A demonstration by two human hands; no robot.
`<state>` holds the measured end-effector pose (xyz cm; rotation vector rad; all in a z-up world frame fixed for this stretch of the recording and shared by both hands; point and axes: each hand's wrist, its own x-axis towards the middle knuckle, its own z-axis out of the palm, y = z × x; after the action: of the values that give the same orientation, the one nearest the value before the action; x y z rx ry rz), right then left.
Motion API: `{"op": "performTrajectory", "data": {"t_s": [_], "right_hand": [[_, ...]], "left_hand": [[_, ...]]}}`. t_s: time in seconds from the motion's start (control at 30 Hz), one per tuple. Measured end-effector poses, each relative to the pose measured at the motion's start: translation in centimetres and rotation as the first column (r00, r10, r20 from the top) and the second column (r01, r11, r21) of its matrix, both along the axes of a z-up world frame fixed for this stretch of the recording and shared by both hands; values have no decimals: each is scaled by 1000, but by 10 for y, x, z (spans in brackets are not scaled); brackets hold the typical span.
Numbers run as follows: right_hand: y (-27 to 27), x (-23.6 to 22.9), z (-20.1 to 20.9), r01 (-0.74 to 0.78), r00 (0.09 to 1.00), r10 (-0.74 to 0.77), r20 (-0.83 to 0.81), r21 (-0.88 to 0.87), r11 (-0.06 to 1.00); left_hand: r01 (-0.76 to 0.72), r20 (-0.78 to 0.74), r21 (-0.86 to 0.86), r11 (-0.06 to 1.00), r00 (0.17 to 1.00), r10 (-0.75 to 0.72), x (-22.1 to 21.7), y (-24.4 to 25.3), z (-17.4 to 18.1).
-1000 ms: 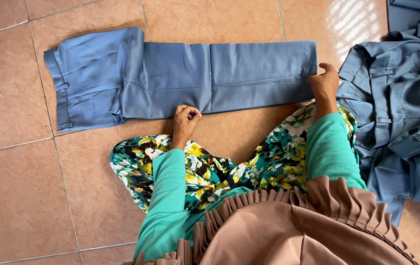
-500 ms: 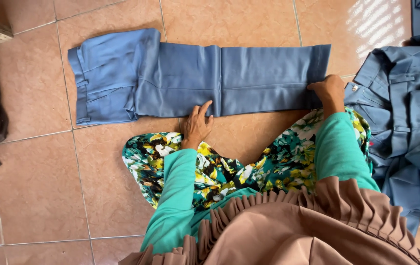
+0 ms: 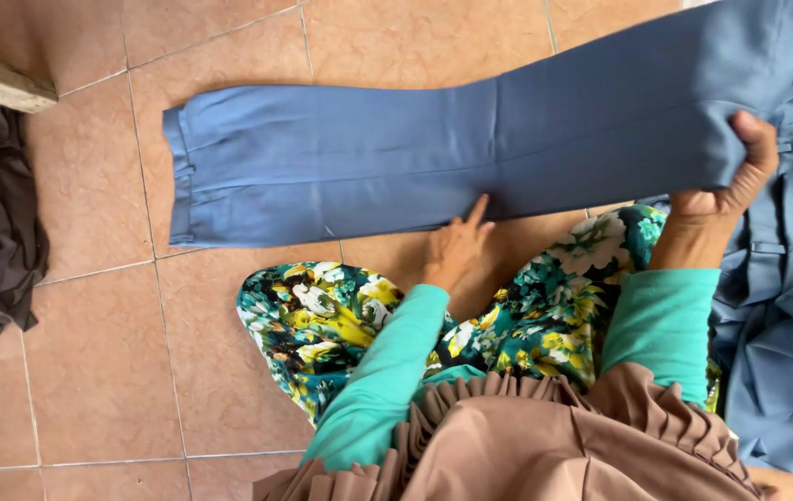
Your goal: Folding blue trousers and stacking them neatly on the floor.
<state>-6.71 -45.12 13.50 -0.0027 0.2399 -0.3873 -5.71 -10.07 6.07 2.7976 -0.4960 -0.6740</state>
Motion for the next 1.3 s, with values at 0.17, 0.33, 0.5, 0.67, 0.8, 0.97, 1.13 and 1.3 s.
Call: {"op": "performTrajectory", "data": {"t_s": [0.17, 0.33, 0.5, 0.67, 0.8, 0.97, 1.13, 1.3], "right_hand": [[-4, -5, 9, -121, 959, 124, 256, -28, 992], [80, 26, 57, -65, 997, 71, 40, -132, 989], [206, 46, 61, -400, 898, 391, -204, -748, 530], [221, 59, -10, -570, 791, 332, -513, -816, 97], [163, 63, -79, -606, 795, -144, -590, -758, -241], [103, 51, -107, -758, 649, -472, -597, -445, -477], [107, 53, -120, -869, 456, -517, -724, -236, -435], [132, 41, -94, -777, 588, -86, -804, -591, 216]], "left_hand": [[121, -77, -81, 989, 989, -127, -6, -54, 10], [-169, -372, -400, 901, 928, 9, 15, -48, -1], [-853, -852, -483, -200, 404, 333, 62, 44, -67], [-816, -927, -344, -465, 216, 307, 62, 129, -64], [-820, -814, -480, -311, 286, 505, 72, 138, -126], [-825, -718, -532, -189, 322, 617, 69, 125, -93], [-884, -568, -459, 92, 371, 735, 42, 128, -63], [-752, -75, -279, 596, 636, 768, 22, 129, 7]]}}
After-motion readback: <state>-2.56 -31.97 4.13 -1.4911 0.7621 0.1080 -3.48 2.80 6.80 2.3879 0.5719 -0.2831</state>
